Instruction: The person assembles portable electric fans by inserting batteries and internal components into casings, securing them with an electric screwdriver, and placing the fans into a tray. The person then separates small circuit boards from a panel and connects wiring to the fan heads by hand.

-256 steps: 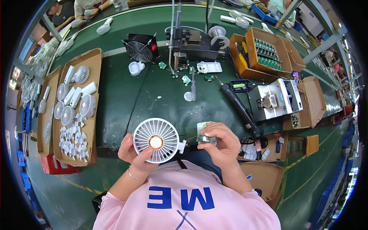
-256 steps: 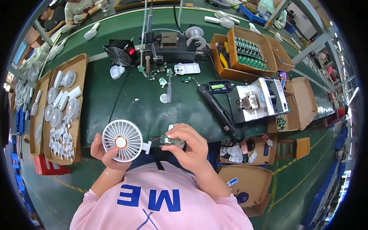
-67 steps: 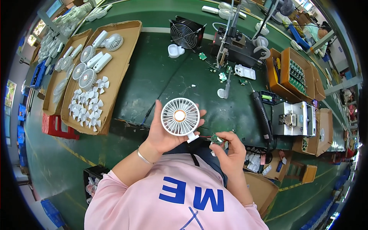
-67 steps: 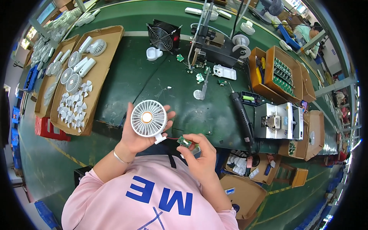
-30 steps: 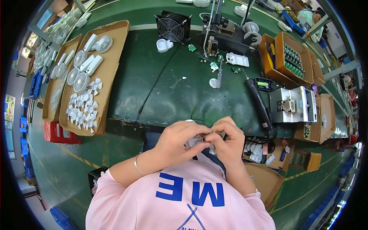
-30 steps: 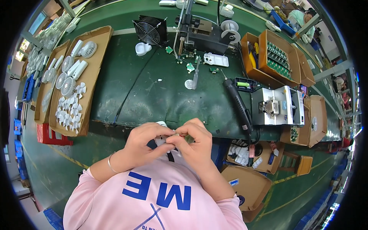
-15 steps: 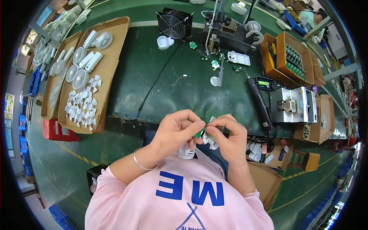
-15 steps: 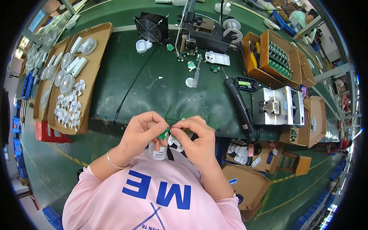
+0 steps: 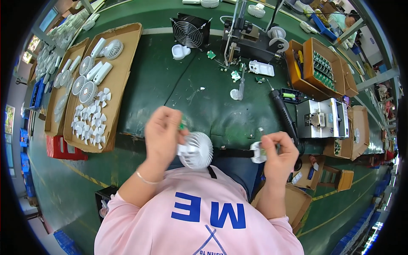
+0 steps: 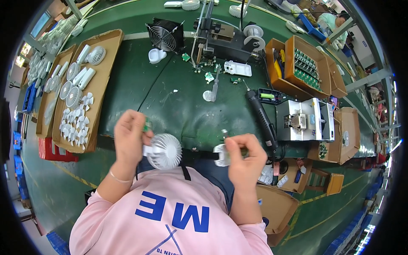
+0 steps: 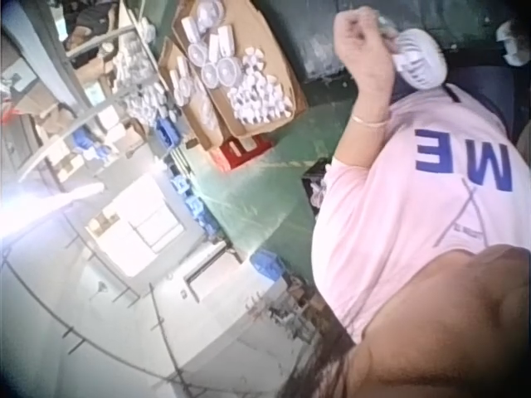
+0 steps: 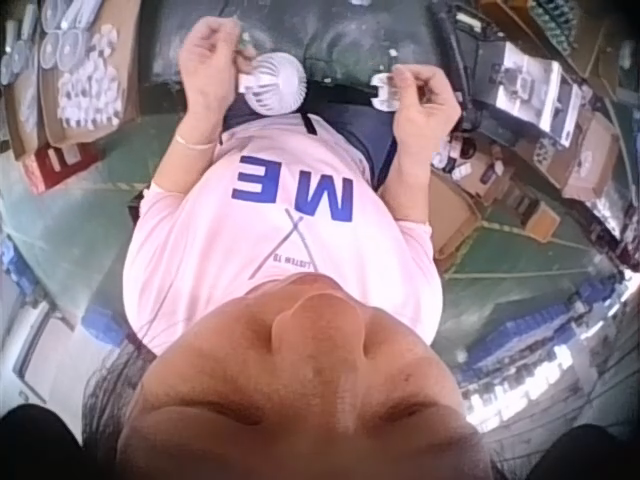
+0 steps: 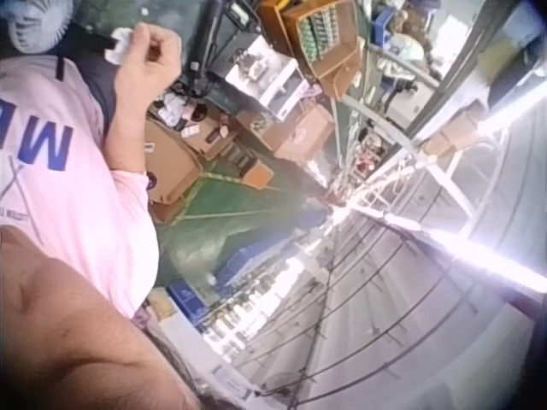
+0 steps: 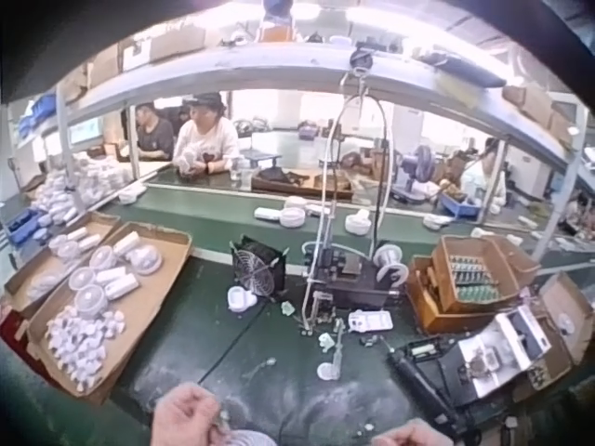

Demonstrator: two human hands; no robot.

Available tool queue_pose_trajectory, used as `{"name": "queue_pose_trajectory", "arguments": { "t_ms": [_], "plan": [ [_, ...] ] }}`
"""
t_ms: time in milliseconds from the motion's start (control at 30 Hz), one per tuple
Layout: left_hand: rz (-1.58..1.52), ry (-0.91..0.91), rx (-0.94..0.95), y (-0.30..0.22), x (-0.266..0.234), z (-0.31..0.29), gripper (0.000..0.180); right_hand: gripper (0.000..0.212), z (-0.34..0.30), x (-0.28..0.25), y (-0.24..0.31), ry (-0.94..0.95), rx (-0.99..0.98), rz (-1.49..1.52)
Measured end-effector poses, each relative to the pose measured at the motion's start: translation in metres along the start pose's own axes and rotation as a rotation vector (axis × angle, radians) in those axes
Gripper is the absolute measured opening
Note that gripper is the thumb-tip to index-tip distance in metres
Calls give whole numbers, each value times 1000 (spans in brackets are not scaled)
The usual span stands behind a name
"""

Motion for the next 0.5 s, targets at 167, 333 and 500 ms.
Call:
{"name": "queue_pose_trajectory", "arguments": {
  "t_ms": [167,333,500],
  "plan": [
    [-100,207,-83,-1,11,12,15,8,43,-2,-7,-121,11,32],
    [128,333,10,-12,34,14,20,12,82,12,-47,-96,5,24],
    [268,503,129,-21,50,14,43,27,41,27,8,-193,-408,-257]
  ]
}}
Point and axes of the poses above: each hand's wrist, its own z-axis towards the middle knuckle, its own x-axis out of the palm, y = z × x, the point moved 9 cm from there along z, towards the middle knuckle, and after that the axes turned 13 degrees about x, right-handed, at the moved point
